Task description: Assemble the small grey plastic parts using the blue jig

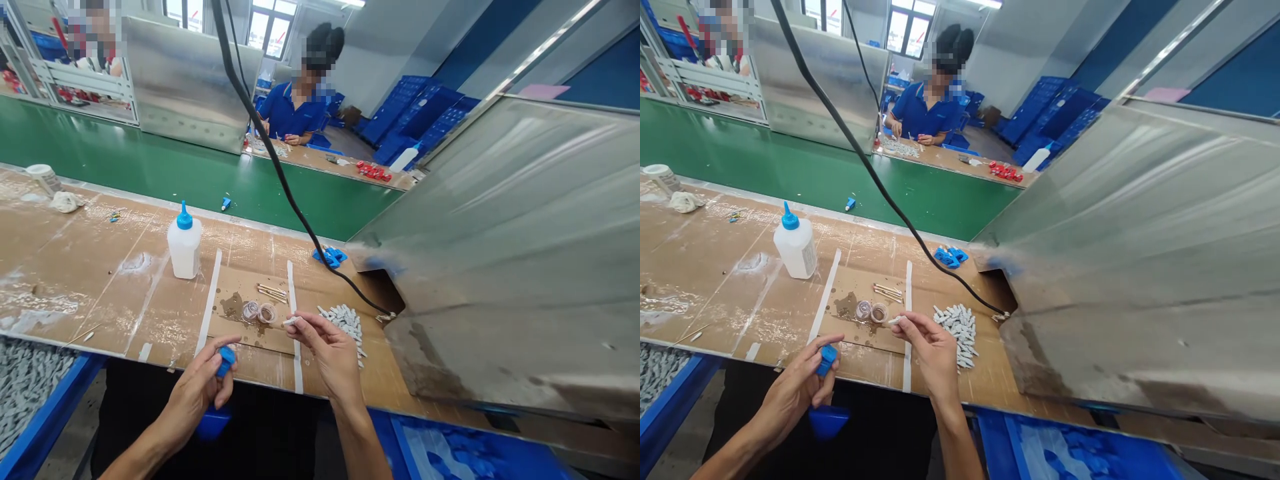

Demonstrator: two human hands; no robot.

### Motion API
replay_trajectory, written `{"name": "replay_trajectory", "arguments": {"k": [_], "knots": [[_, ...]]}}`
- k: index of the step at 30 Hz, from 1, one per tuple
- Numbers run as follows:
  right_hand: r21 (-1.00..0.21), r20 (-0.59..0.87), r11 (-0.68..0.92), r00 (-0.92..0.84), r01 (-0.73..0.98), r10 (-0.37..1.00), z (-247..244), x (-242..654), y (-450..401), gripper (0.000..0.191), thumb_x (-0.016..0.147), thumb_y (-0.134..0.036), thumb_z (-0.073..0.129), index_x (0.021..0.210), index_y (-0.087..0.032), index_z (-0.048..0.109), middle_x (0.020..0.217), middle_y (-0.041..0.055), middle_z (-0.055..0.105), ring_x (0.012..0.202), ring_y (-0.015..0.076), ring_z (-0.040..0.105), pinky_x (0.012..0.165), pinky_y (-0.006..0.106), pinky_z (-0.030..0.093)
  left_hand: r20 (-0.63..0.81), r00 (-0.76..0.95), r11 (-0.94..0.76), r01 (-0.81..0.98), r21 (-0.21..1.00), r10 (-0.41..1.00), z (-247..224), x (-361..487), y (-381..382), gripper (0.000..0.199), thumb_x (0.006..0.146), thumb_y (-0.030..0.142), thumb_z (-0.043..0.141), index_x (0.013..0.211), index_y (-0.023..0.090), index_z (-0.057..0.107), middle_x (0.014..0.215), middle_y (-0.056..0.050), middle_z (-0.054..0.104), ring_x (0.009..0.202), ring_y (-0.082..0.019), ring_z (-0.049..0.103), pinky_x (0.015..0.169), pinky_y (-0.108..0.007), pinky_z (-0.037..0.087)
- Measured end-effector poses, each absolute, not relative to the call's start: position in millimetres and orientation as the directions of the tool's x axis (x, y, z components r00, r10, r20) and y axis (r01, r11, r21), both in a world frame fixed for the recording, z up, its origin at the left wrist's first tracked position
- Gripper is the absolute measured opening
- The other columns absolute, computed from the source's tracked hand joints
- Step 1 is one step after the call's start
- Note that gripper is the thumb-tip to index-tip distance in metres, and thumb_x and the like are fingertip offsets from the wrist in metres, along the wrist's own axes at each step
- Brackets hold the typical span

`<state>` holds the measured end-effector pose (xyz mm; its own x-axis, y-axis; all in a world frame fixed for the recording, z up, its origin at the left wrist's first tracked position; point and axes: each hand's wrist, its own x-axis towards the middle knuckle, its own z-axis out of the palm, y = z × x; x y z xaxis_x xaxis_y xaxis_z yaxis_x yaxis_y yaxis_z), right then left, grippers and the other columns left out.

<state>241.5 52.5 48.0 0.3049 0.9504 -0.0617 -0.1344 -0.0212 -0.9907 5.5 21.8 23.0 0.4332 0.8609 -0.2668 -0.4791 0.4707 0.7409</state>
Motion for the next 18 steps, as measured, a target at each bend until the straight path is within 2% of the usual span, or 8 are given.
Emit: {"name": "replay_trajectory", "arguments": {"k": [3, 6, 8, 11, 14, 16, 18], "knots": [[-0.997, 0.069, 0.051, 0.307, 0.066, 0.949, 49, 228, 59, 0.028, 0.079, -0.042, 0.083, 0.098, -0.021, 0.080, 0.084, 0.0045, 0.078, 0.074, 0.0165, 0.076, 0.077, 0.026, 0.064, -0.287, 0.423, 0.464, -0.410, 0.785, 0.859, 27, 2, 23, 0.049, 0.095, 0.046, 0.066, 0.139, 0.028, 0.058, 0.081, 0.000, 0.067, 0.066, -0.010, 0.054, 0.066, -0.024, 0.041], [-0.977, 0.140, 0.093, 0.246, 0.194, 0.959, 50, 215, 64, 0.026, 0.084, -0.041, 0.079, 0.101, -0.021, 0.078, 0.090, 0.0040, 0.079, 0.081, 0.0182, 0.076, 0.080, 0.028, 0.065, -0.336, 0.381, 0.469, -0.343, 0.814, 0.861, 32, -2, 24, 0.044, 0.083, 0.040, 0.081, 0.123, 0.025, 0.072, 0.096, -0.005, 0.074, 0.088, -0.016, 0.063, 0.084, -0.027, 0.047], [-0.962, 0.176, 0.119, 0.222, 0.248, 0.959, 51, 210, 66, 0.022, 0.087, -0.039, 0.076, 0.102, -0.022, 0.078, 0.091, 0.0026, 0.078, 0.081, 0.0180, 0.076, 0.080, 0.028, 0.064, -0.338, 0.343, 0.451, -0.342, 0.824, 0.876, 35, -6, 24, 0.039, 0.073, 0.034, 0.090, 0.110, 0.025, 0.078, 0.104, -0.005, 0.073, 0.097, -0.019, 0.063, 0.086, -0.027, 0.048], [-0.870, 0.344, 0.253, 0.153, 0.423, 0.926, 53, 209, 69, 0.013, 0.091, -0.032, 0.073, 0.101, -0.025, 0.077, 0.096, 0.0005, 0.078, 0.086, 0.0166, 0.074, 0.084, 0.028, 0.062, -0.263, 0.296, 0.359, -0.339, 0.870, 0.918, 37, -11, 24, 0.032, 0.066, 0.031, 0.094, 0.094, 0.024, 0.080, 0.087, 0.000, 0.063, 0.081, -0.013, 0.058, 0.072, -0.022, 0.046], [-0.694, 0.519, 0.433, -0.018, 0.576, 0.855, 55, 211, 72, 0.011, 0.094, -0.022, 0.070, 0.102, -0.025, 0.076, 0.100, -0.0002, 0.076, 0.095, 0.0158, 0.072, 0.091, 0.029, 0.057, -0.236, 0.344, 0.363, -0.373, 0.854, 0.909, 35, -15, 22, 0.029, 0.080, 0.034, 0.085, 0.106, 0.028, 0.074, 0.070, 0.007, 0.049, 0.058, -0.005, 0.044, 0.058, -0.017, 0.037], [-0.622, 0.559, 0.489, -0.090, 0.612, 0.824, 55, 211, 74, 0.014, 0.095, -0.018, 0.068, 0.105, -0.025, 0.075, 0.100, 0.0000, 0.075, 0.095, 0.0150, 0.070, 0.090, 0.028, 0.056, -0.187, 0.427, 0.383, -0.437, 0.814, 0.885, 33, -15, 20, 0.028, 0.090, 0.037, 0.075, 0.116, 0.032, 0.065, 0.072, 0.008, 0.051, 0.051, -0.002, 0.044, 0.055, -0.017, 0.036], [-0.587, 0.575, 0.509, -0.118, 0.629, 0.809, 53, 210, 76, 0.015, 0.095, -0.016, 0.067, 0.107, -0.024, 0.074, 0.100, 0.0007, 0.075, 0.094, 0.0148, 0.069, 0.089, 0.029, 0.056, -0.106, 0.487, 0.384, -0.517, 0.765, 0.867, 30, -13, 19, 0.026, 0.093, 0.045, 0.067, 0.114, 0.032, 0.059, 0.081, 0.005, 0.057, 0.050, -0.005, 0.051, 0.051, -0.018, 0.038]]}}
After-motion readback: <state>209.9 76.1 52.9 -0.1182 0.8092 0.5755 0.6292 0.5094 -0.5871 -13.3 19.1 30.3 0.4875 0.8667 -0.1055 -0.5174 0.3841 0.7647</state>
